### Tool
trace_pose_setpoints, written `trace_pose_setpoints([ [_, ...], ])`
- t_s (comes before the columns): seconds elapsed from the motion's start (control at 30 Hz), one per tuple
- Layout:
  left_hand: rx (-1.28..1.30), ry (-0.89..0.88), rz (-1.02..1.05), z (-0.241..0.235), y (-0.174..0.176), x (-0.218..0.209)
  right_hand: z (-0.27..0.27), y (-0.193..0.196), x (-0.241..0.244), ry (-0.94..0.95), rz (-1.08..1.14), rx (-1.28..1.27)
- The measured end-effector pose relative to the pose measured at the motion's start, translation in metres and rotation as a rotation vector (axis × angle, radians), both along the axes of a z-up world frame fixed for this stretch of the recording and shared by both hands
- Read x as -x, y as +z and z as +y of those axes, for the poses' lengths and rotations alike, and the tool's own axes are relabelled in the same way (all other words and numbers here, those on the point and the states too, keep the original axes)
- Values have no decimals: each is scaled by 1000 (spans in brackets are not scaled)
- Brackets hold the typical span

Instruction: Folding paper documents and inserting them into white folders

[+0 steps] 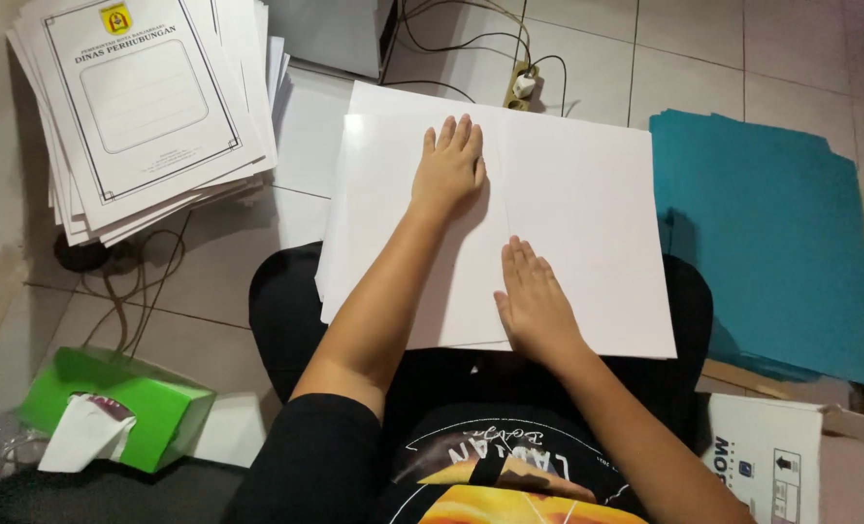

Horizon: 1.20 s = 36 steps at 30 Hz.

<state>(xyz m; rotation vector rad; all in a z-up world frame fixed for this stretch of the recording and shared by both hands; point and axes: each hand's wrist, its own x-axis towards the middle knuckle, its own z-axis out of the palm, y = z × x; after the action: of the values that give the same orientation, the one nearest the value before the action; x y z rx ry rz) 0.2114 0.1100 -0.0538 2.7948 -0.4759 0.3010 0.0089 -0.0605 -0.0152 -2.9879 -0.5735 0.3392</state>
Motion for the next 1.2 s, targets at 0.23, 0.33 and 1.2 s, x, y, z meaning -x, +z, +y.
trace_pose_setpoints([
  [0.23, -63, -201, 40, -29, 3, 96, -7, -7, 2, 57, -126, -23],
  [0.33, -4, -160, 92, -29, 2, 101, -6, -9, 5, 58, -140, -46],
  [1.2, -2, 3, 315, 0, 45, 111, -3, -21, -69, 43, -30, -32],
])
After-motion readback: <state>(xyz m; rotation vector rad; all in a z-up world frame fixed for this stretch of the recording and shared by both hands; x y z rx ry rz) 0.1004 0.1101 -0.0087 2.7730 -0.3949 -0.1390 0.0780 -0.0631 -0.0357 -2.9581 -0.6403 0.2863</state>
